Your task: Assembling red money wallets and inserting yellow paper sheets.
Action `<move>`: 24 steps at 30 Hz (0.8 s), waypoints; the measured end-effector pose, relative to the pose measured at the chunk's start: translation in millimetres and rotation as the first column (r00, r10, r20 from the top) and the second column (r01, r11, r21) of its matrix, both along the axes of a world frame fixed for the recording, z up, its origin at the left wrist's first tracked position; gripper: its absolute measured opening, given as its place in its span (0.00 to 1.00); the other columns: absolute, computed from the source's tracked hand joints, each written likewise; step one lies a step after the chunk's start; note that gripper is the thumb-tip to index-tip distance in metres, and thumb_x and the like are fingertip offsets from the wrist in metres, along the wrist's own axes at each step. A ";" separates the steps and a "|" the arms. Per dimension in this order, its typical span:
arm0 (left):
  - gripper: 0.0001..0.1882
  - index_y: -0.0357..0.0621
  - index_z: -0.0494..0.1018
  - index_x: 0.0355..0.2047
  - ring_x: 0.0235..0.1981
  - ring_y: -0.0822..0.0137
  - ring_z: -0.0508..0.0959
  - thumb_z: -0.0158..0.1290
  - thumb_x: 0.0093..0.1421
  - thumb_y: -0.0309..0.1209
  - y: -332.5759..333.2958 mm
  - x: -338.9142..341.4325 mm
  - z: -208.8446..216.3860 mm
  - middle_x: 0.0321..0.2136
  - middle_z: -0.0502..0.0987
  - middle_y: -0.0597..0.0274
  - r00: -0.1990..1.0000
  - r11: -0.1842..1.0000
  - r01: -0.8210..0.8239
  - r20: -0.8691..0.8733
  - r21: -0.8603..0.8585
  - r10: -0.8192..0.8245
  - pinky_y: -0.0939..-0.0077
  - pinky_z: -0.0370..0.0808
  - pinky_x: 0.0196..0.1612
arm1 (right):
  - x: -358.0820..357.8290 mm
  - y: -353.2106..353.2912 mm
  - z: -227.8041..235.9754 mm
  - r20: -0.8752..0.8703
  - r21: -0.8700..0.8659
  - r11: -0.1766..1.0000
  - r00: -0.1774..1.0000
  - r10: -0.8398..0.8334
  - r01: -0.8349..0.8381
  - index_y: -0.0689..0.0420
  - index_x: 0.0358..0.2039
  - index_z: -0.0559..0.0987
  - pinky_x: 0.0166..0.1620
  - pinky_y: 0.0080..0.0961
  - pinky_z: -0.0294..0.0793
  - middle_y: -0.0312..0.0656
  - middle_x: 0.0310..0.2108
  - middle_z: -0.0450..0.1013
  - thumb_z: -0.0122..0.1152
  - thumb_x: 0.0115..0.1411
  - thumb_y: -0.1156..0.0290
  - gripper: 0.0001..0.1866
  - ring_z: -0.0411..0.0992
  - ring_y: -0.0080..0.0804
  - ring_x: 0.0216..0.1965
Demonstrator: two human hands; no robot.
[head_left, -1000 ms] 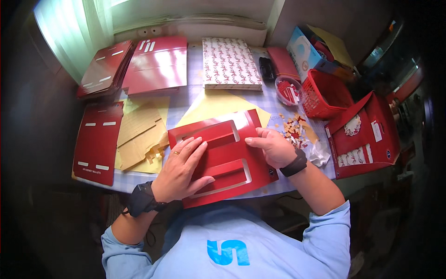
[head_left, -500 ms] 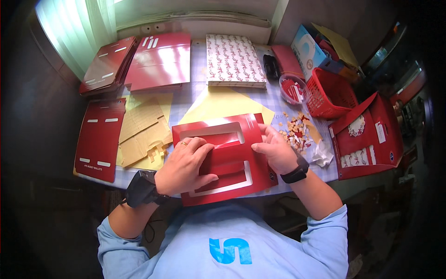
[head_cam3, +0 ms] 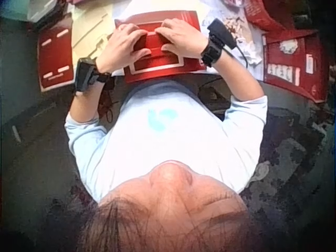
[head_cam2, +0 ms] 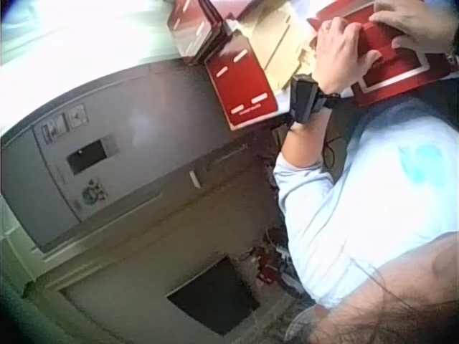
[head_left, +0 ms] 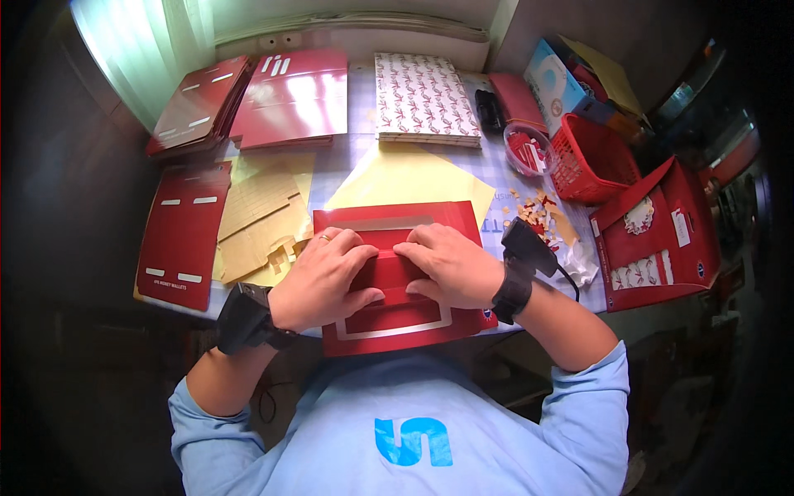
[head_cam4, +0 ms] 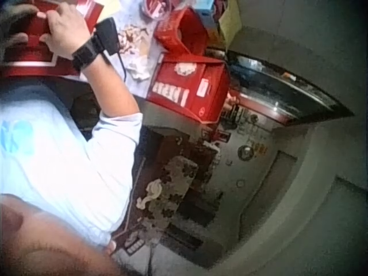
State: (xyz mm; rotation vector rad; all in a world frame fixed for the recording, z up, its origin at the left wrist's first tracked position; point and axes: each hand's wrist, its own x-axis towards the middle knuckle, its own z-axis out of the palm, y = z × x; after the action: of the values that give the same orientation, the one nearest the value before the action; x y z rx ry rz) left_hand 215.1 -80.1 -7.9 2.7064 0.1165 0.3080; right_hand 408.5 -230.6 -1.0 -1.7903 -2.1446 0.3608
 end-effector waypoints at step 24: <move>0.14 0.48 0.77 0.36 0.42 0.56 0.75 0.63 0.53 0.40 6.7 -4.0 -16.1 0.33 0.74 0.59 0.997 0.994 -0.070 0.034 -0.079 0.073 0.51 0.56 0.63 | 5.8 29.8 7.7 0.016 -0.180 0.984 1.000 -0.007 0.009 0.58 0.27 0.79 0.41 0.38 0.72 0.45 0.29 0.75 0.66 0.52 0.69 0.07 0.75 0.44 0.35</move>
State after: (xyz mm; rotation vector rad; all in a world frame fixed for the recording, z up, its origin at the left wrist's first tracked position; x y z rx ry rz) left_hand 211.1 -73.4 -23.9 2.6224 0.2113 0.3667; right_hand 414.3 -200.8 6.7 -1.9026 -2.1755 0.5573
